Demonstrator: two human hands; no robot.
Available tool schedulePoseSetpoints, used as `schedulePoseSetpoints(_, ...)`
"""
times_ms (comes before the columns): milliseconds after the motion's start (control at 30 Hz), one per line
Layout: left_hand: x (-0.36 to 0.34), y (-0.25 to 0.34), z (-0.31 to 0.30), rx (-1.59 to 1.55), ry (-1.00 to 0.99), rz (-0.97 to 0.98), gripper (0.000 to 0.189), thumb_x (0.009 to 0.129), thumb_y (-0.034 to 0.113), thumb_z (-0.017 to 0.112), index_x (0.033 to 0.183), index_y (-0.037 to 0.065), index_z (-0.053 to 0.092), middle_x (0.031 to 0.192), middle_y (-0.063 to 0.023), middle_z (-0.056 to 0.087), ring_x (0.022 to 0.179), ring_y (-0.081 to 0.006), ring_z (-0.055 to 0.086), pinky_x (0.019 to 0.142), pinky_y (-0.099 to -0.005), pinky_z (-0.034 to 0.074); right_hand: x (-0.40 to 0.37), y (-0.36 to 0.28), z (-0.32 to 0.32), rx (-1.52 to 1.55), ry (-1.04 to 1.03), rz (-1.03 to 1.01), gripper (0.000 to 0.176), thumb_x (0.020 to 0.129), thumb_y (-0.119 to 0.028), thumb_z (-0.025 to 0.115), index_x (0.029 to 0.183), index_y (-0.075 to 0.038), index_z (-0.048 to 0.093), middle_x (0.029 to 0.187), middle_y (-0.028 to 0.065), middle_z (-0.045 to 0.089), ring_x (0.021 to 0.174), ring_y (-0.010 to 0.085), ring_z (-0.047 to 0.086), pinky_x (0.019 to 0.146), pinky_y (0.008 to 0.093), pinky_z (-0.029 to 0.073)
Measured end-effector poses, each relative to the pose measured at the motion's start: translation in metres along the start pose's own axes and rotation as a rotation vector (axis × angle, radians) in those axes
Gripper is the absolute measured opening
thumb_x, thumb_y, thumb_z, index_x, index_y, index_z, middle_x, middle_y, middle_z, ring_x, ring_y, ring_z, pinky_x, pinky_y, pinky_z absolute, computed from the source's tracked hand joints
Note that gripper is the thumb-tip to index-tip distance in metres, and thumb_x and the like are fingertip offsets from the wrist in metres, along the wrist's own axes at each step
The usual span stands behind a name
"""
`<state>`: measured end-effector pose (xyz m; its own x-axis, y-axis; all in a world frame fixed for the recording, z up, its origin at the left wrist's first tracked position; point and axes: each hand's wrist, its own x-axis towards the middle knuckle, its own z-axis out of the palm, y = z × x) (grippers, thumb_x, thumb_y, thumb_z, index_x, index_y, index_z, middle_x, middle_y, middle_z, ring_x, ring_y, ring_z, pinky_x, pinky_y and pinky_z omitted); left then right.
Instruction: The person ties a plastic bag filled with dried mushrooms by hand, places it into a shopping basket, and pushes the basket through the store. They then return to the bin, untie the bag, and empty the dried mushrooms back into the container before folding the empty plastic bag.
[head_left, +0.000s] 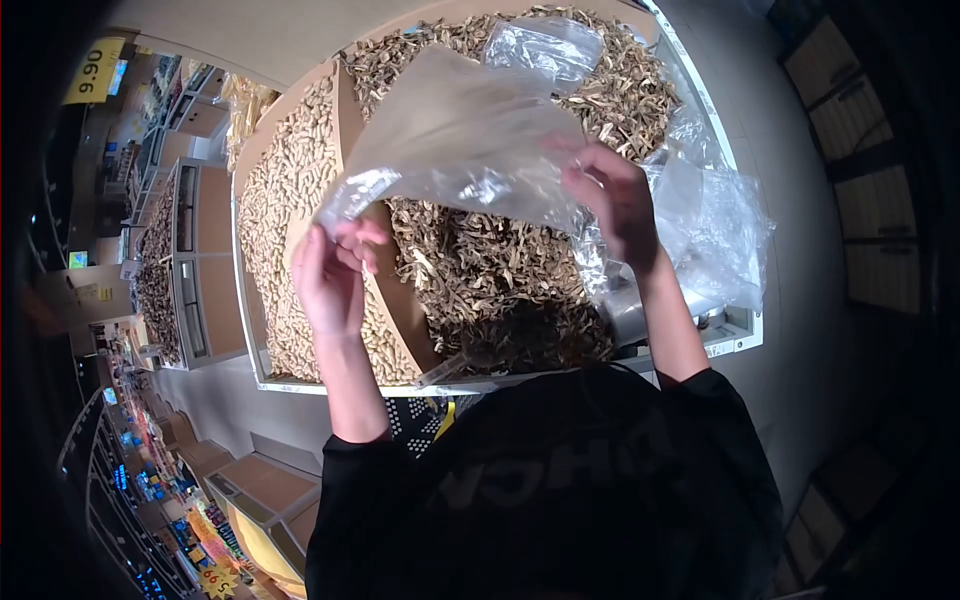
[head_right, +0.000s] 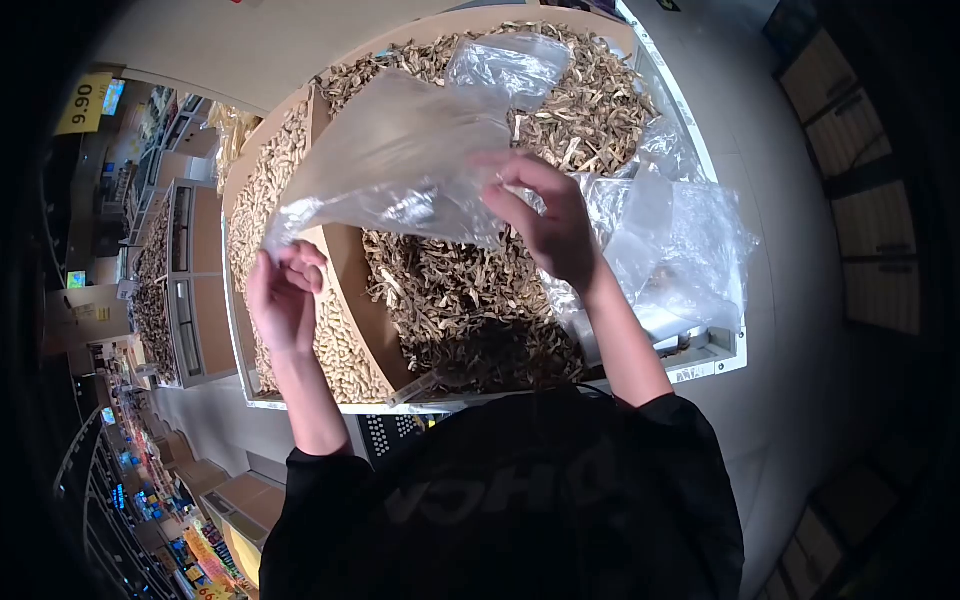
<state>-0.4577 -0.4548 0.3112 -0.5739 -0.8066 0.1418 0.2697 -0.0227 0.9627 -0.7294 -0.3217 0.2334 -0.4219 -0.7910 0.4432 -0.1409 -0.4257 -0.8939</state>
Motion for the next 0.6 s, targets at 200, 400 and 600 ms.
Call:
schedulePoseSetpoints(200,-0.119,-0.103,0.029,0.036,0.105,-0.771,0.03,0.099,0.022,0.041,0.094,0.0,0.061,0.091,-0.0142,0.069,0.067,-0.011,0.063,0.05,-0.0189,0.04,-0.153,0.016,-0.036,0.197,0.269,0.704,0.006,0.086,0.002,0.057,0.091,-0.001,0.058,0.082,0.0004,0.06,0.075,0.0064,0.056,0.067,0.021,0.042)
schedulePoseSetpoints(400,-0.176,-0.188,0.059,0.071,-0.01,-0.979,0.026,0.097,0.027,0.047,0.105,0.004,0.056,0.091,-0.0068,0.067,0.069,-0.0109,0.063,0.051,-0.0207,0.039,-0.242,0.018,-0.058,0.044,0.44,0.8,0.022,0.086,0.004,0.055,0.106,-0.003,0.056,0.08,0.0011,0.059,0.077,0.0078,0.057,0.069,0.0211,0.044)
schedulePoseSetpoints(600,-0.189,-0.215,0.084,0.14,0.064,-0.883,0.038,0.093,0.036,0.054,0.118,0.007,0.05,0.103,-0.0075,0.065,0.079,-0.0131,0.065,0.05,-0.0214,0.041,-0.24,-0.009,-0.069,-0.068,0.35,1.033,0.041,0.088,-0.02,0.063,0.124,-0.003,0.051,0.092,0.002,0.059,0.083,0.0094,0.058,0.068,0.0221,0.045)
